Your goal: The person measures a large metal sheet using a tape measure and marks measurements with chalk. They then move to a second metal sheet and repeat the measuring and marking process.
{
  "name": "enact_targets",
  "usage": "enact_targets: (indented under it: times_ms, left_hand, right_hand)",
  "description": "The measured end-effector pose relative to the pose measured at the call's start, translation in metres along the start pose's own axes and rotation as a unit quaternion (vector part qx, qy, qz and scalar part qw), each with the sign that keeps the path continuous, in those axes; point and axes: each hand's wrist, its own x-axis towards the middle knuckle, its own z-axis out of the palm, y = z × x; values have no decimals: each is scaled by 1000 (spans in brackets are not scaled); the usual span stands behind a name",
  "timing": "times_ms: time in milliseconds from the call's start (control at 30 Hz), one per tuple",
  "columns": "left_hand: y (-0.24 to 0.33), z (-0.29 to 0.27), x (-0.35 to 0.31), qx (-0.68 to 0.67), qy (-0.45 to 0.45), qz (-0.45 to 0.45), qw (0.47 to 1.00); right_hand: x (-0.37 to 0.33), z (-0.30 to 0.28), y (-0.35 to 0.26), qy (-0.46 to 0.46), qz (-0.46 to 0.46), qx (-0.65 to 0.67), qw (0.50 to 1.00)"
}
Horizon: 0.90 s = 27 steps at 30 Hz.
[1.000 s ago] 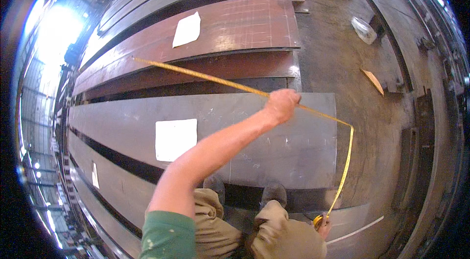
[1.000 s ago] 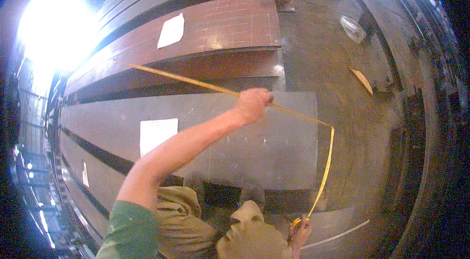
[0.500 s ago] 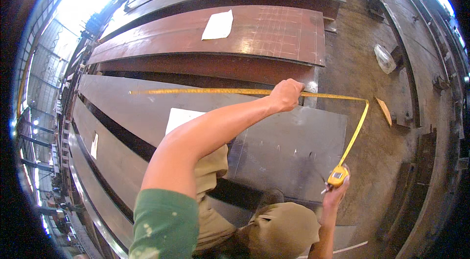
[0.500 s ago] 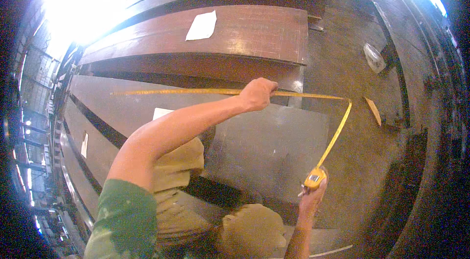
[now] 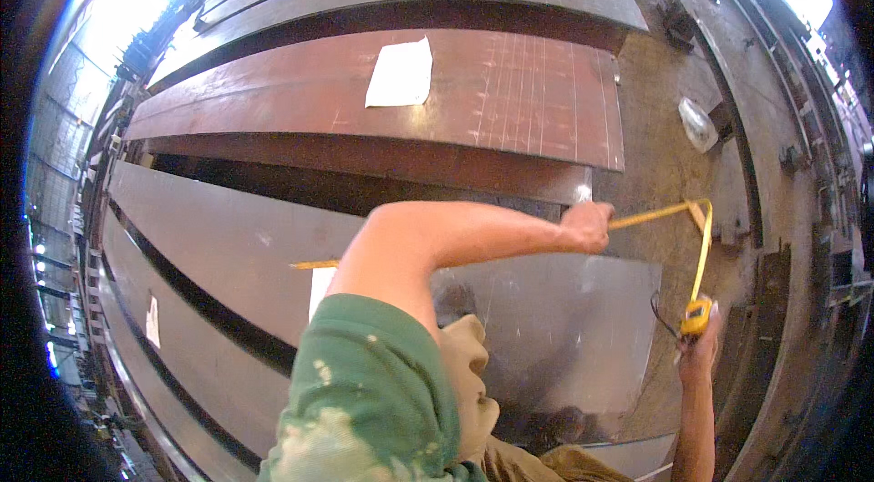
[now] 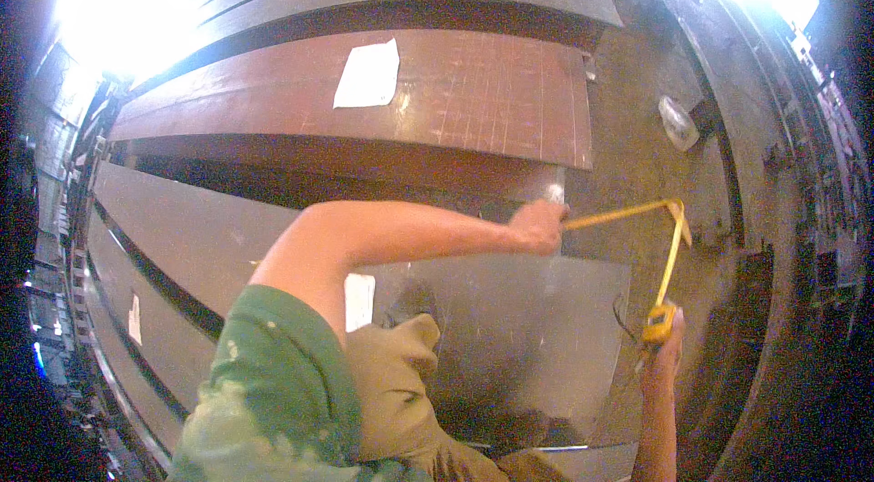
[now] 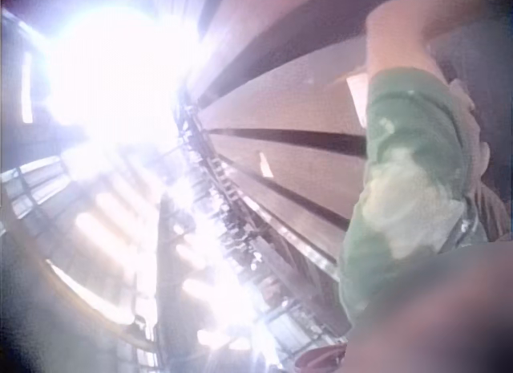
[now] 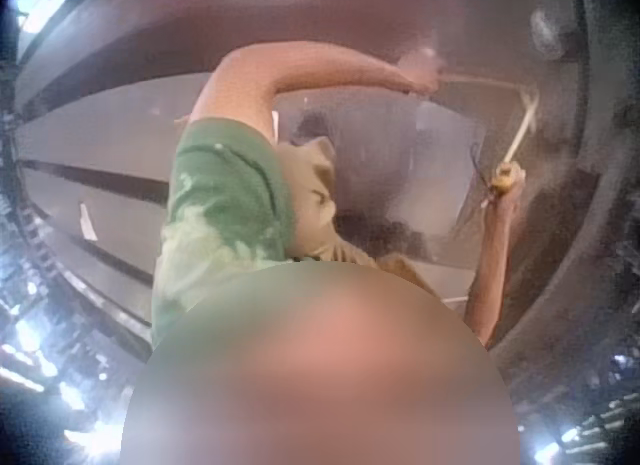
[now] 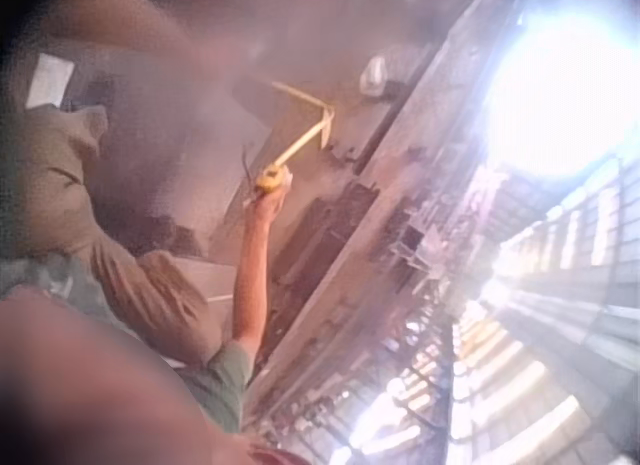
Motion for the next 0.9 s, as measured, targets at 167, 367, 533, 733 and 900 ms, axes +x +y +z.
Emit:
enact_targets:
  times_ms: [167, 367, 533, 733, 900]
  left_hand:
    - [25, -10, 10, -169, -81, -40, 981]
    - [94, 23, -15, -363, -125, 3, 924]
    - [108, 12, -27, -387, -174, 38, 905]
    - [59, -4, -41, -389, -82, 30, 917]
    - [-22, -44, -36, -357, -96, 75, 926]
  right_hand:
    - [-23, 21, -25, 99, 50, 19, 994]
    - [-36, 72, -79, 68, -51, -28, 996]
    - [-28, 102, -82, 90, -94, 14, 991]
    - [-1, 150, -73, 15, 7, 184, 983]
    - [59, 189, -66, -63, 6, 138, 988]
